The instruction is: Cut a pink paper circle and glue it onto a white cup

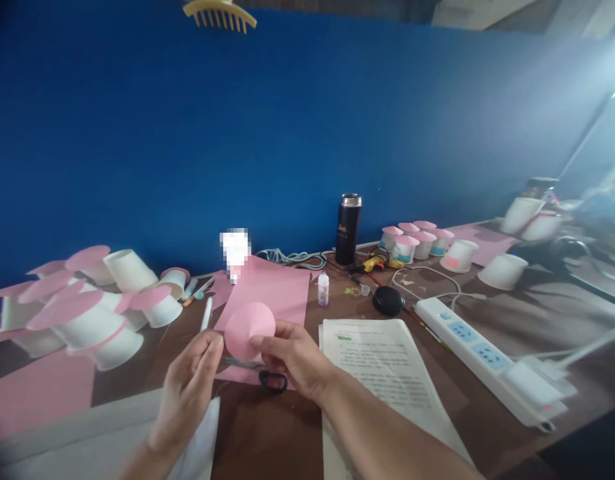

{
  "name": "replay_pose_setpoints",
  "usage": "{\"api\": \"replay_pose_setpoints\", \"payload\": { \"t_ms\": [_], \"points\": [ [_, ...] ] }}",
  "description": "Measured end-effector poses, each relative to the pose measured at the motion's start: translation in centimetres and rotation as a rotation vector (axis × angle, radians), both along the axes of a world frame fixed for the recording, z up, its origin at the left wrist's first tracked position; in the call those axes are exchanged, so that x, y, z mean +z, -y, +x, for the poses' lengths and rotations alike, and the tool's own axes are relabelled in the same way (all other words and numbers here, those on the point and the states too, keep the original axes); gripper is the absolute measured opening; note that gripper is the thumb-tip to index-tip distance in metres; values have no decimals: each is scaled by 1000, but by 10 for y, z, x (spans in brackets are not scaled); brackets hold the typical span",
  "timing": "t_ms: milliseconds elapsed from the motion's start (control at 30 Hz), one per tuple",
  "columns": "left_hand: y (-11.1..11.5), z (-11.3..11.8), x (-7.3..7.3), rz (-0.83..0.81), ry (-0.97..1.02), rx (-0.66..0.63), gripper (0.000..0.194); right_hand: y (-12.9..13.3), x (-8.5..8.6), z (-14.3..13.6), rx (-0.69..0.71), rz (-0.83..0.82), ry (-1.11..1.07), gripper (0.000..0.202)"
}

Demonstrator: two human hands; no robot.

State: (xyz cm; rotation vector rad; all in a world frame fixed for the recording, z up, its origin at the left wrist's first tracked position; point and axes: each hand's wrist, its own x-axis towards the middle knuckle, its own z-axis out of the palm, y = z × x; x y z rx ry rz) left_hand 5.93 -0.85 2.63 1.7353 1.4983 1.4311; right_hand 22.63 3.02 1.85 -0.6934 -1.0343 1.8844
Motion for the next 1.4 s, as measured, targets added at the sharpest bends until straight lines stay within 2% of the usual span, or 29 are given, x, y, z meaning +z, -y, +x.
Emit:
{"api": "replay_pose_setpoints", "payload": {
  "t_ms": [200,267,333,400,467,567,667,767,867,933,1033,1100,1267,1333,1400],
  "points": [
    [-6,-2,-7,-168,283,-82,25,-4,-1,0,2,72,82,22],
    [-9,-7,-8,-189,351,-40,26,-8,-2,1,-60,91,148,23],
    [-15,-17,-7,-180,325,101,27,-13,-4,5,-256,165,274,25],
    [-21,-29,-5,-154,183,307,26,-22,-7,14,-594,342,441,25],
    [-29,-41,-5,-169,43,426,24,-33,-9,26,-840,471,547,28],
    [-38,-54,-10,-270,-98,454,24,-50,-14,45,-1092,454,678,43],
    [-43,-63,-16,-369,-218,463,25,-63,-22,58,-1230,437,880,56],
    [-46,-70,-21,-361,-340,523,28,-71,-31,63,-1136,426,1068,68],
    [-47,-72,-23,-129,-424,685,36,-75,-40,65,-989,403,1168,75],
    [-44,-66,-23,66,-471,705,41,-78,-45,66,-931,379,1209,75],
    [-38,-50,-23,304,-529,529,36,-82,-49,67,-912,395,1222,68],
    [-34,-38,-25,372,-544,404,35,-84,-50,68,-905,435,1217,58],
    [-31,-24,-34,317,-526,227,48,-80,-40,67,-898,490,1239,29],
    [-32,-23,-37,266,-530,204,58,-72,-33,62,-892,550,1213,29],
    [-32,-21,-40,222,-548,188,66,-62,-24,56,-855,710,1091,36]
  ]
}}
